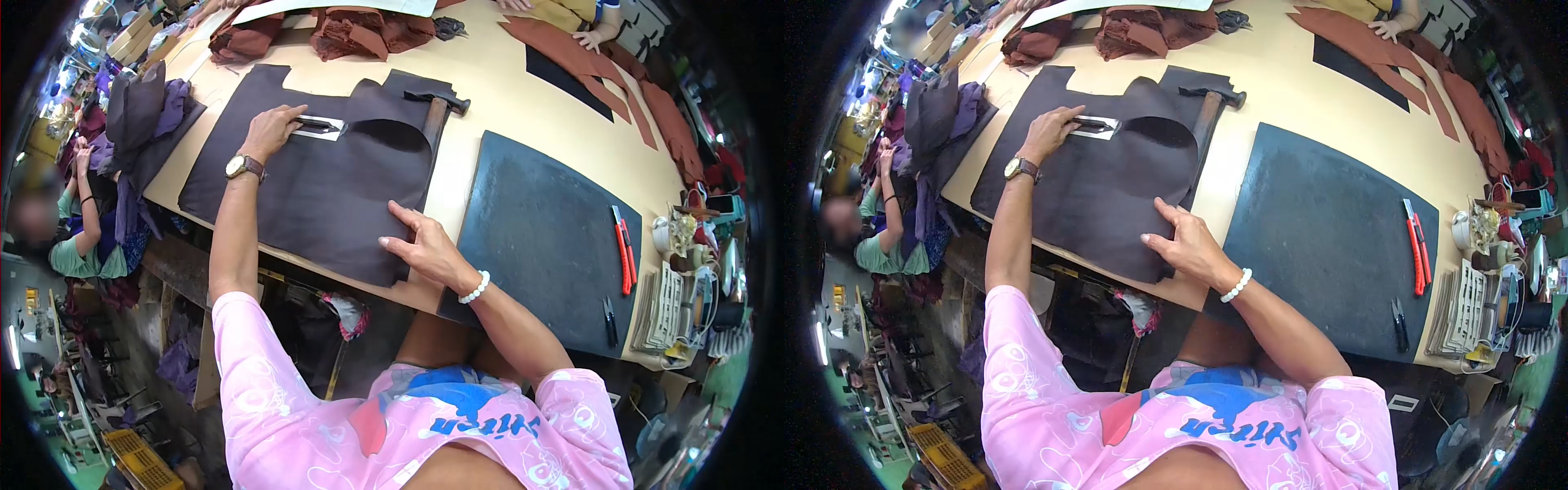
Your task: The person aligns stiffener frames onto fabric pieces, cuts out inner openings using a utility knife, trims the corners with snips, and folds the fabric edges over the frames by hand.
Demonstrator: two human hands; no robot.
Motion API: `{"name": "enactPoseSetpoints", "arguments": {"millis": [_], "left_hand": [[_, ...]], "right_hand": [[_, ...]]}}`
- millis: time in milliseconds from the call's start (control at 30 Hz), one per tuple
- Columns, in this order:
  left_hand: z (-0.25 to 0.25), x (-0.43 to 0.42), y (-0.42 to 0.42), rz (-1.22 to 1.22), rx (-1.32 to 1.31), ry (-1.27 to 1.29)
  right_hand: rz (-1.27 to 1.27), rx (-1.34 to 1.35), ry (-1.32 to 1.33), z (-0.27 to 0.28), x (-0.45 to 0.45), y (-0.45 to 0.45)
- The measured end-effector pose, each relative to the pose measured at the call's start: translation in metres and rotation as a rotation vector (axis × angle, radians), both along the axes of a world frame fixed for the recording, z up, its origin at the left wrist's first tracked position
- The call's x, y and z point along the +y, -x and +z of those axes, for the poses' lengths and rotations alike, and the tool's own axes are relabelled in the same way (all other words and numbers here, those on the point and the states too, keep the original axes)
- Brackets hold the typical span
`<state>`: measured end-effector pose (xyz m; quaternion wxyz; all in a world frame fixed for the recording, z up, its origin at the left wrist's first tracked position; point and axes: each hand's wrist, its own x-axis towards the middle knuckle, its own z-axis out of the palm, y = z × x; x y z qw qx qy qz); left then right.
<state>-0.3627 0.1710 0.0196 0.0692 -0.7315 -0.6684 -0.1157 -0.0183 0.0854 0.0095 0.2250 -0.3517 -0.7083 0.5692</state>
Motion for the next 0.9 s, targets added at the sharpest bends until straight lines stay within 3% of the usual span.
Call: {"name": "enactPoseSetpoints", "arguments": {"millis": [267,467,633,733,833,900], "left_hand": [[-0.007,0.014,0.011,-0.071,0.281,0.014],[-0.006,0.021,0.014,-0.067,0.211,0.059],[-0.01,0.014,-0.007,0.27,-0.009,0.082],[-0.021,0.003,-0.034,0.422,-0.155,0.061],[-0.043,-0.002,-0.059,0.5,-0.135,-0.065],[-0.056,0.0,-0.064,0.518,-0.166,-0.132]], "right_hand": [[-0.004,0.008,0.0,0.002,0.001,0.0],[-0.029,0.027,-0.04,-0.004,0.003,0.002],[-0.038,0.05,-0.077,-0.01,0.002,0.002],[-0.124,-0.062,-0.227,-0.001,0.002,0.003],[-0.133,-0.474,-0.338,0.049,0.008,0.004],[-0.205,-0.527,-0.812,0.038,0.027,0.012]]}}
